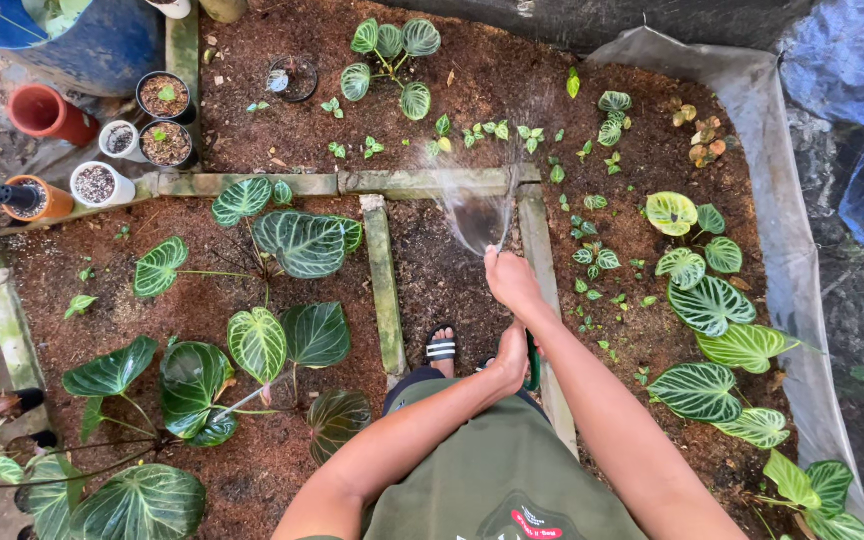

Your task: The person waters a variety of potted and ground-planted foliage in a garden bed using a hose with a spray nozzle. They systematically move the spray across different sections of the bed, covering both the soil and the leaves of the plants.

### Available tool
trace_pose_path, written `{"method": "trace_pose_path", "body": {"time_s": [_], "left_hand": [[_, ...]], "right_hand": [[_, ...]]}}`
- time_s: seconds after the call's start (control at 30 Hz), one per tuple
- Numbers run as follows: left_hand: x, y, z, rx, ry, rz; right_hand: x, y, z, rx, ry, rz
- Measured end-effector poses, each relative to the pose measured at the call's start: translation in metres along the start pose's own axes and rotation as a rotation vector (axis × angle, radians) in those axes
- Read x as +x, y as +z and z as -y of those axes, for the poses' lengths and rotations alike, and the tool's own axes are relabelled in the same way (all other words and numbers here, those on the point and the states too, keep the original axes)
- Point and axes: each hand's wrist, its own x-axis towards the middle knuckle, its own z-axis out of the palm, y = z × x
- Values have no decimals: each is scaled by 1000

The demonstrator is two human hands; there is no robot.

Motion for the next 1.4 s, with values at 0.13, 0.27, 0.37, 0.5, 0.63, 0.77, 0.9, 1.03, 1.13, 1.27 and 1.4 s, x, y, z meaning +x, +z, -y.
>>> {"method": "trace_pose_path", "body": {"time_s": [0.13,0.27,0.37,0.5,0.63,0.77,0.9,1.03,1.13,1.27,1.4], "left_hand": [[2,1,-3,-15,34,53],[2,7,-3,-22,-5,102],[1,12,-1,26,-23,145],[0,18,4,13,-49,221],[3,20,12,113,-107,209],[10,19,24,171,-128,256],[15,16,34,249,-126,289],[18,16,40,280,-164,295],[19,15,44,287,-191,273],[19,13,51,292,-202,266],[20,13,52,321,-216,268]], "right_hand": [[4,-4,-2,42,-37,-30],[4,-7,-17,93,-15,-90],[2,-13,-31,77,-13,-123],[1,-20,-48,99,112,-145],[-4,-20,-67,140,60,-242],[-6,-21,-87,174,64,-302],[-8,-21,-100,211,131,-351],[-12,-24,-108,260,140,-347],[-17,-24,-112,278,134,-359],[-21,-21,-120,243,129,-393],[-19,-19,-125,249,130,-412]]}}
